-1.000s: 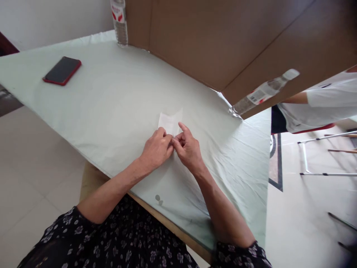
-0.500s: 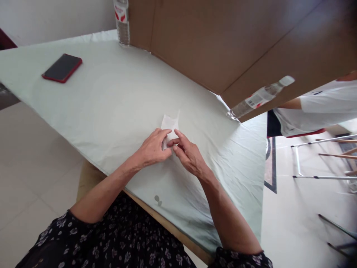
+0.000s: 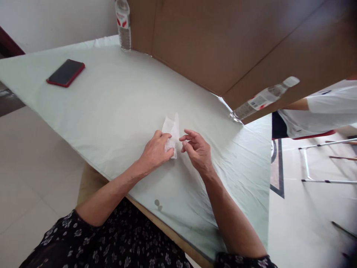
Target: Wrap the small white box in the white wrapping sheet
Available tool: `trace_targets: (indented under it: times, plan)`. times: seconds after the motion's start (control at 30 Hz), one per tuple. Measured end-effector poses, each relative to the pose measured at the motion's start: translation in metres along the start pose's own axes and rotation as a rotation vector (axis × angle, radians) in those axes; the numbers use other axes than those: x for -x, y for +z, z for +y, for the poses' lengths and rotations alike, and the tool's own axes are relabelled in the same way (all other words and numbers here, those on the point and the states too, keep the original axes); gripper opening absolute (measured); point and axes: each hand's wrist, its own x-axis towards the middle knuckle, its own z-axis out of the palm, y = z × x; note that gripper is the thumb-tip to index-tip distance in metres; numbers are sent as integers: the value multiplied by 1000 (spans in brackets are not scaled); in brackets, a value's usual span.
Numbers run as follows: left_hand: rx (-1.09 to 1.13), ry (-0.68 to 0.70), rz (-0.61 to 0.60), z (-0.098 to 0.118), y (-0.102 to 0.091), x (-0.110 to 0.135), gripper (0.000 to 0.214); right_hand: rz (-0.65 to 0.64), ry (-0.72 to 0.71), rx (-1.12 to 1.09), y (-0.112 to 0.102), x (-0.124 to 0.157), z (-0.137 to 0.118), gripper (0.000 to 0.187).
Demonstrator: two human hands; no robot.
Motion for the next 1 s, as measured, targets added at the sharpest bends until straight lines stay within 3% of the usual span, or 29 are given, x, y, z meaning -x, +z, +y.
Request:
trace_targets:
  times: [0.07,0.27,0.4,0.53,0.67,0.83,1.0]
  plan:
    - [-2,18,9,0,0,0,46,40,-36,92,-1,-3,6,38]
    - [-127,225,101,0,2,4,44,-97,-122,337,6,-21,13,38]
    - [-200,408,124,-5,1,2,36,-135,-96,354,8,-27,13,37]
    - [-211,423,73,-8,0,-1,31,-130,-60,268,6,-28,12,31]
    - [-176,396,53,-9,1,-2,23,-16,93,149,-2,-34,16,29]
    - [-162,404,76,-11,3,0,25,-116,458,-90,-6,-54,20,41]
    - [-183,437,129,-12,5,0,26,-193,455,-129,7,-76,19,28]
